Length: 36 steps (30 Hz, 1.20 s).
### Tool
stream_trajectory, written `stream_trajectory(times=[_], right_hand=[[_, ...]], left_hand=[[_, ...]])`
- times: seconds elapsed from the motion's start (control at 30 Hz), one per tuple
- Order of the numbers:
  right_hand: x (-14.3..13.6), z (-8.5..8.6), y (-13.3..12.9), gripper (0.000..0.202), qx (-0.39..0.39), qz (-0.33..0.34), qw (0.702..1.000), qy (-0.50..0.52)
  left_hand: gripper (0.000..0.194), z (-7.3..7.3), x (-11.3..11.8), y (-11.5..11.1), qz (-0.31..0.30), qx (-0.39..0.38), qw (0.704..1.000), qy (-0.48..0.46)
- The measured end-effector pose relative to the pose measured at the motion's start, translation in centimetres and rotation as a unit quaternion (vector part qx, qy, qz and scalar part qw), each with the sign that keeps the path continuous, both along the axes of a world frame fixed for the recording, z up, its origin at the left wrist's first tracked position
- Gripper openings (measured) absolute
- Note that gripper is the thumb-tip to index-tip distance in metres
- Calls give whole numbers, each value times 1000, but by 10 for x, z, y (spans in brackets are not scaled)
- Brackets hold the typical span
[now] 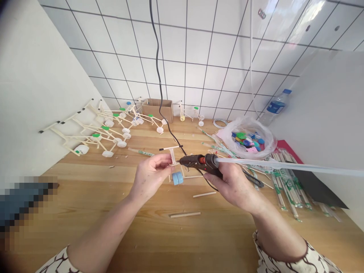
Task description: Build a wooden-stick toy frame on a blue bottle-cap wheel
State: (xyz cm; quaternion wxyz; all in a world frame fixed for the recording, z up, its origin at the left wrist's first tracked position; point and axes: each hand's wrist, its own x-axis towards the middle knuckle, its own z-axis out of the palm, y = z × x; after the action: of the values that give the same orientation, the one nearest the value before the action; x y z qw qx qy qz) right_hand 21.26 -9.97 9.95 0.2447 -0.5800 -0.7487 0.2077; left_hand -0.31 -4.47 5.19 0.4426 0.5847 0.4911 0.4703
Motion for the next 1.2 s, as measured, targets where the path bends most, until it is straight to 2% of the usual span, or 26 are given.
stream_trajectory(times=[0.13,0.23,0.33,0.53,0.8,0.93,1.07,1.2], right_hand=[[-2,4,3,23,-35,-7,998,58],[-2,4,6,24,-32,2,994,109],[0,3,11,29,-33,-6,988,148],[14,-4,21,31,-93,4,976,198],[29,-17,38,26,-111,-28,910,399],[36,-18,55,28,-115,-51,898,422],[37,-13,83,33,-99,-66,898,424],[34,-14,118,32,-88,-117,910,387]], left_hand=[[22,1,0,0,-1,12,1000,9],[21,1,0,-1,-3,15,1000,12],[23,1,-1,-1,-5,13,1000,18],[23,2,-3,0,9,24,1000,7],[23,2,-4,3,21,21,1000,2],[23,3,-7,5,32,29,999,-21],[24,7,-9,6,36,28,998,-38],[23,8,-9,6,43,26,998,-38]])
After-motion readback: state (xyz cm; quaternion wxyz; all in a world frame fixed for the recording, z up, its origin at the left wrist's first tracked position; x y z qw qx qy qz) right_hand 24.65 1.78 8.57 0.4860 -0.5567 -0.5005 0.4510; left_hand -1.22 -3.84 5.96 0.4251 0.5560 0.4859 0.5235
